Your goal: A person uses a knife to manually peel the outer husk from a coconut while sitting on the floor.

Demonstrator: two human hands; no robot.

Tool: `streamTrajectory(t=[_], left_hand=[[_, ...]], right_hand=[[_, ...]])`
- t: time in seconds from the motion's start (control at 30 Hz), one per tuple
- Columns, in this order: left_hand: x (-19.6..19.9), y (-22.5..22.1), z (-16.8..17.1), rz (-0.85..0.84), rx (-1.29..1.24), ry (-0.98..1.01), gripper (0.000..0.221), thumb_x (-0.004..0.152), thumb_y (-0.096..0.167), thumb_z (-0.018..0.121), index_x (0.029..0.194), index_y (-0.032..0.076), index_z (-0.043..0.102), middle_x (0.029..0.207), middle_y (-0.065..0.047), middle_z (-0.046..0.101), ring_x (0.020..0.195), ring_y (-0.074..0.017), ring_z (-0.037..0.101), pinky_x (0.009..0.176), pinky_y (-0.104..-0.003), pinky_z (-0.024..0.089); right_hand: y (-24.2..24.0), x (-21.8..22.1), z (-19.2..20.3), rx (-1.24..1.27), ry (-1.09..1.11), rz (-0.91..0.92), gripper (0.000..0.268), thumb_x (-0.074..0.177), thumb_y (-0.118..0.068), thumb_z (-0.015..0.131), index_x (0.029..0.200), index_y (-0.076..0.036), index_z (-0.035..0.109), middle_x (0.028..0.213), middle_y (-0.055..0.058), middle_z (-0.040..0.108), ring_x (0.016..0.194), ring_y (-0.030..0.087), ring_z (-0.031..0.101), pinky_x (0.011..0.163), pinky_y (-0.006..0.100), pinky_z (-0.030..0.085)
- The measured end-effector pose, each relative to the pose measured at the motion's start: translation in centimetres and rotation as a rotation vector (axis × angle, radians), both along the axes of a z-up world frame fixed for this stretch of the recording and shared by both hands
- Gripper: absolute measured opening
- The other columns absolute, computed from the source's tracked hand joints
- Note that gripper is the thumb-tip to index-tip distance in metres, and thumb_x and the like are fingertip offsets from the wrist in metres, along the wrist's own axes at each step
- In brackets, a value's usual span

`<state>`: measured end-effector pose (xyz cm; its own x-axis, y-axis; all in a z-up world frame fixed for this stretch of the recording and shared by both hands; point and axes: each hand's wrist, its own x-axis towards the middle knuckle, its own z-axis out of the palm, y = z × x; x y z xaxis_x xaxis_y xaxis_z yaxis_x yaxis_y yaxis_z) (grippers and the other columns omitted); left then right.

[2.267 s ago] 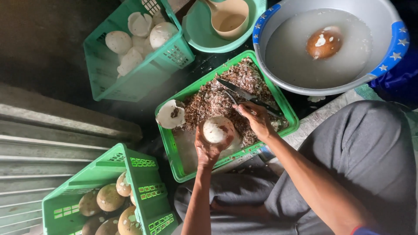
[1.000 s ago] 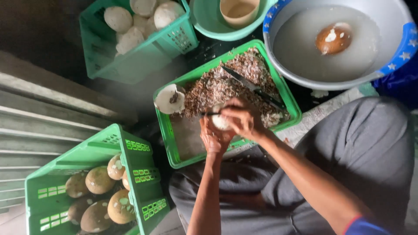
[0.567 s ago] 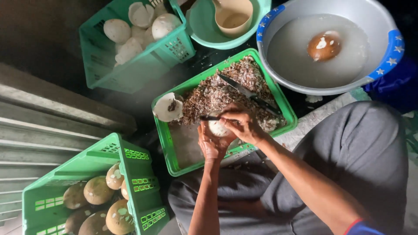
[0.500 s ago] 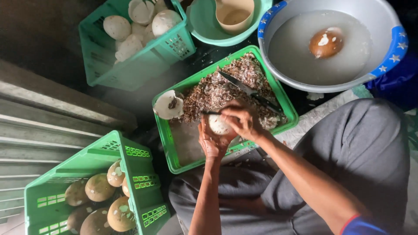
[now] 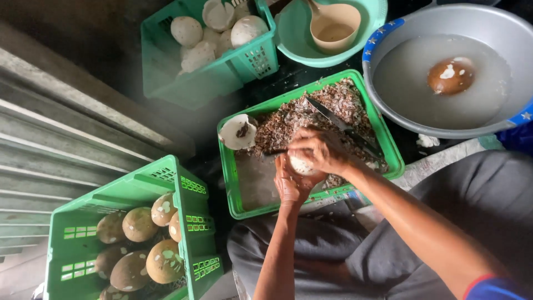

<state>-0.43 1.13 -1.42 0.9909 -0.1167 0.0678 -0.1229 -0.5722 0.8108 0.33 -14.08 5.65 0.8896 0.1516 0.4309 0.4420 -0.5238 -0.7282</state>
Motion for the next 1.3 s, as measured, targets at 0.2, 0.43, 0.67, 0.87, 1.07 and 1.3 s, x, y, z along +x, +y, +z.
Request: streamTrajectory(t=[0.2, 0.43, 0.67, 0.87, 1.07, 1.3], left_hand=[[-1.2, 0.3, -1.5, -0.049, 0.041, -0.193, 0.106, 0.042, 0.056, 0.096, 0.122, -0.002, 0.057, 0.108, -0.024, 0.063, 0.104, -0.0485, 0.066, 0.095, -0.055, 0.054], [-0.5, -0.4, 6.2, 0.021, 0.007, 0.178, 0.121, 0.040, 0.059, 0.092, 0.146, 0.024, 0.044, 0.128, -0.009, 0.062, 0.121, -0.0331, 0.064, 0.110, -0.048, 0.049], [-0.1, -0.4, 3.7, -0.147, 0.059, -0.419, 0.131, 0.044, 0.067, 0.089, 0.149, 0.010, 0.035, 0.132, -0.021, 0.053, 0.121, -0.0423, 0.057, 0.100, -0.054, 0.051], [0.1, -0.1, 0.2, -0.119, 0.013, -0.394, 0.118, 0.045, 0.058, 0.091, 0.143, 0.007, 0.048, 0.123, -0.017, 0.060, 0.114, -0.0406, 0.063, 0.098, -0.052, 0.053], [-0.3, -0.9, 2.4, -0.086, -0.006, -0.394, 0.110, 0.042, 0.050, 0.092, 0.136, 0.010, 0.053, 0.117, -0.013, 0.061, 0.109, -0.0383, 0.065, 0.096, -0.050, 0.055], [-0.2, -0.9, 1.8, 0.011, 0.059, -0.297, 0.107, 0.042, 0.050, 0.092, 0.135, 0.014, 0.054, 0.110, -0.009, 0.061, 0.102, -0.0344, 0.068, 0.092, -0.049, 0.057]], right_hand=[[0.7, -2.3, 3.4, -0.137, 0.081, 0.040, 0.025, 0.096, -0.039, 0.068, 0.098, -0.017, 0.080, 0.104, 0.021, 0.071, 0.095, 0.036, 0.071, 0.085, 0.044, 0.058], [-3.6, -0.6, -6.8, 0.502, 0.234, -0.299, 0.020, 0.096, -0.033, 0.073, 0.091, -0.013, 0.077, 0.085, 0.005, 0.074, 0.085, 0.017, 0.068, 0.080, 0.032, 0.055], [-3.2, -3.1, -6.9, 0.487, 0.065, -0.472, 0.012, 0.096, -0.026, 0.074, 0.100, -0.016, 0.079, 0.096, 0.006, 0.075, 0.091, 0.021, 0.069, 0.084, 0.034, 0.054], [-1.2, -1.6, -5.3, 0.160, -0.074, -0.197, 0.015, 0.095, -0.024, 0.070, 0.096, -0.011, 0.077, 0.096, 0.012, 0.069, 0.091, 0.030, 0.065, 0.083, 0.043, 0.054], [-0.9, -1.0, -4.9, 0.188, -0.081, -0.113, 0.015, 0.097, -0.022, 0.069, 0.091, -0.010, 0.076, 0.095, 0.014, 0.069, 0.091, 0.032, 0.066, 0.083, 0.045, 0.054], [0.0, -3.0, -3.5, 0.380, -0.029, -0.188, 0.013, 0.096, -0.022, 0.070, 0.097, -0.011, 0.077, 0.102, 0.010, 0.071, 0.101, 0.029, 0.066, 0.094, 0.041, 0.048]])
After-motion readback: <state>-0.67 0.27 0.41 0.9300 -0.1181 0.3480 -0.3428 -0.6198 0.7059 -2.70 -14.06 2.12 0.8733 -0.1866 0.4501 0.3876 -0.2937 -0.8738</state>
